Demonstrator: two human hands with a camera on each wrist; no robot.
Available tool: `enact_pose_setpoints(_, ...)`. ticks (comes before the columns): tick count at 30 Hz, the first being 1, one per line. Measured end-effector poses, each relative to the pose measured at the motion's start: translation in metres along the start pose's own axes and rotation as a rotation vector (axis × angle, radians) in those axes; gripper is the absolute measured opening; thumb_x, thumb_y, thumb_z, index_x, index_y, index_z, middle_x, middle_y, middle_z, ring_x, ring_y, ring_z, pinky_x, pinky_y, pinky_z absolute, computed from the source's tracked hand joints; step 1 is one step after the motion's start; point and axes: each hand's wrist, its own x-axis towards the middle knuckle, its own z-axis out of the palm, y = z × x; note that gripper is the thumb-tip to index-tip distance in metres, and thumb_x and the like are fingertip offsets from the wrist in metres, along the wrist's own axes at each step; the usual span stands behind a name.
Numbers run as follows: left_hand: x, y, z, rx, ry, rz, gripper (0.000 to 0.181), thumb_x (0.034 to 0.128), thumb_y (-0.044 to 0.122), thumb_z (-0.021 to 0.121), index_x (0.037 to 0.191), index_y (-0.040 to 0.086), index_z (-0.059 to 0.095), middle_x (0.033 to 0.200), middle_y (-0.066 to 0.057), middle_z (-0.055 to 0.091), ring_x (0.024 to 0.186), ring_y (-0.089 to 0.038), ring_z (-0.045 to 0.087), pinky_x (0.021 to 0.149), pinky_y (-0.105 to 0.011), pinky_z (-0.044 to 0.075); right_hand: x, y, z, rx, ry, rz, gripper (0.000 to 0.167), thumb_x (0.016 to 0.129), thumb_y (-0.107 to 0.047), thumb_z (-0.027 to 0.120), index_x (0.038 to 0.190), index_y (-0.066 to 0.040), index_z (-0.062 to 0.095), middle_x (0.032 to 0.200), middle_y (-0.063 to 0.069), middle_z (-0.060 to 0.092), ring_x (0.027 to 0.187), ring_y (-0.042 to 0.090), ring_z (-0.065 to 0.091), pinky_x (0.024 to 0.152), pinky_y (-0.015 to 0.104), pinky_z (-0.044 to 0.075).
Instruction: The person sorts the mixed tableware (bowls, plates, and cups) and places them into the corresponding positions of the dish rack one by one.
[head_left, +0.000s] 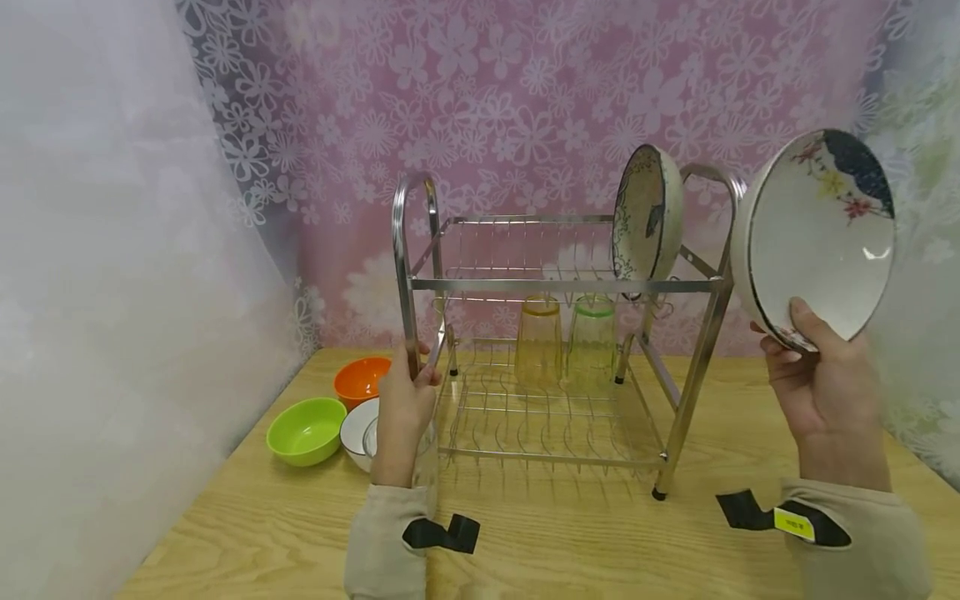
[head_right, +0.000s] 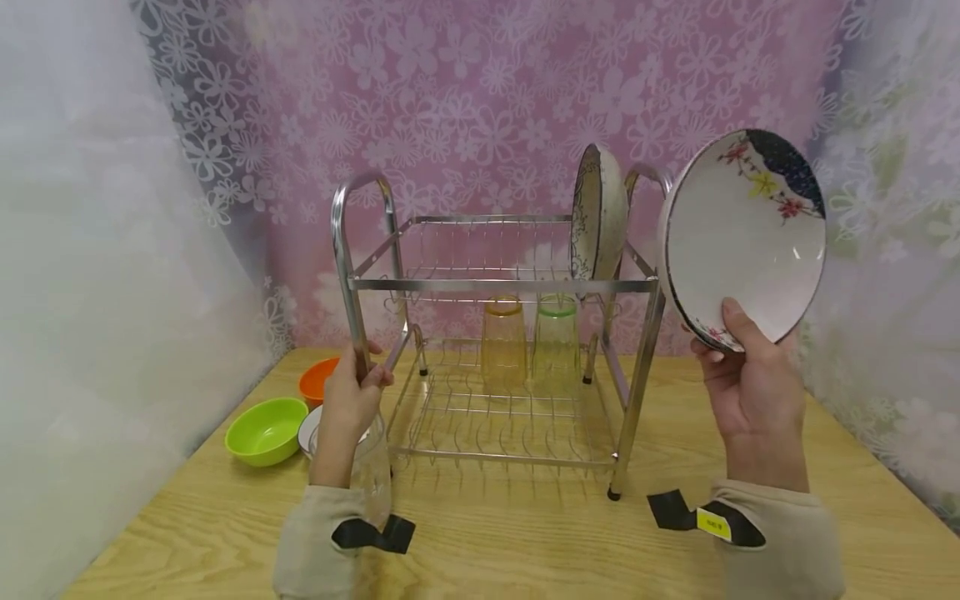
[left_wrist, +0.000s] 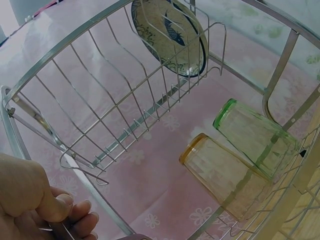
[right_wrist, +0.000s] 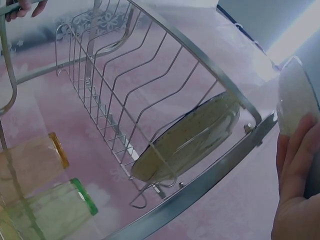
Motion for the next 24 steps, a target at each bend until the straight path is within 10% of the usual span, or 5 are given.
enact_pose_setpoints(5,0.005,0.002,-0.003,0.010,0.005,0.003,0.023,0.0946,-0.007,0.051,0.114,0.005,0.050,0.085,-0.013,0.067,0.081,-0.030,0.062,0.068,-0.039,0.049,-0.006,0.008,0.027,-0.226,0.037,-0.250,0.062,0.089,0.022,0.046,0.140,-0.012,0.039,0.114,0.022,0.055,0.063,0.033,0.066,0.044,0.032,0.051)
enact_pose_setpoints(9,0.006,0.004,-0.006,0.014,0.010,-0.005,0.022,0.0952,-0.006,0.050,0.114,0.005,0.050,0.086,-0.014,0.067,0.081,-0.031,0.061,0.069,-0.040,0.049,-0.012,0.016,0.046,-0.370,0.113,-0.396,0.070,0.085,0.023,0.052,0.140,-0.018,0.044,0.132,0.018,0.046,0.094,0.033,0.064,0.045,0.030,0.052)
enact_pose_setpoints(17,0.006,0.002,-0.008,0.016,0.037,0.009,0.020,0.0945,-0.007,0.050,0.110,0.006,0.049,0.081,-0.011,0.065,0.076,-0.029,0.060,0.065,-0.037,0.047,-0.014,0.042,0.069,-0.600,0.121,-0.655,0.069,0.080,0.023,0.058,0.140,-0.007,0.043,0.138,0.019,0.042,0.130,0.033,0.041,0.098,0.037,0.046)
enact_pose_setpoints(24,0.002,-0.002,0.000,-0.010,0.014,0.015,0.022,0.0938,-0.008,0.051,0.111,0.006,0.050,0.082,-0.013,0.066,0.075,-0.028,0.059,0.062,-0.035,0.047,-0.017,0.053,0.078,-0.836,0.149,-0.766,0.063,0.083,0.013,0.060,0.140,-0.002,0.038,0.135,0.018,0.044,0.129,0.030,0.042,0.104,0.038,0.039)
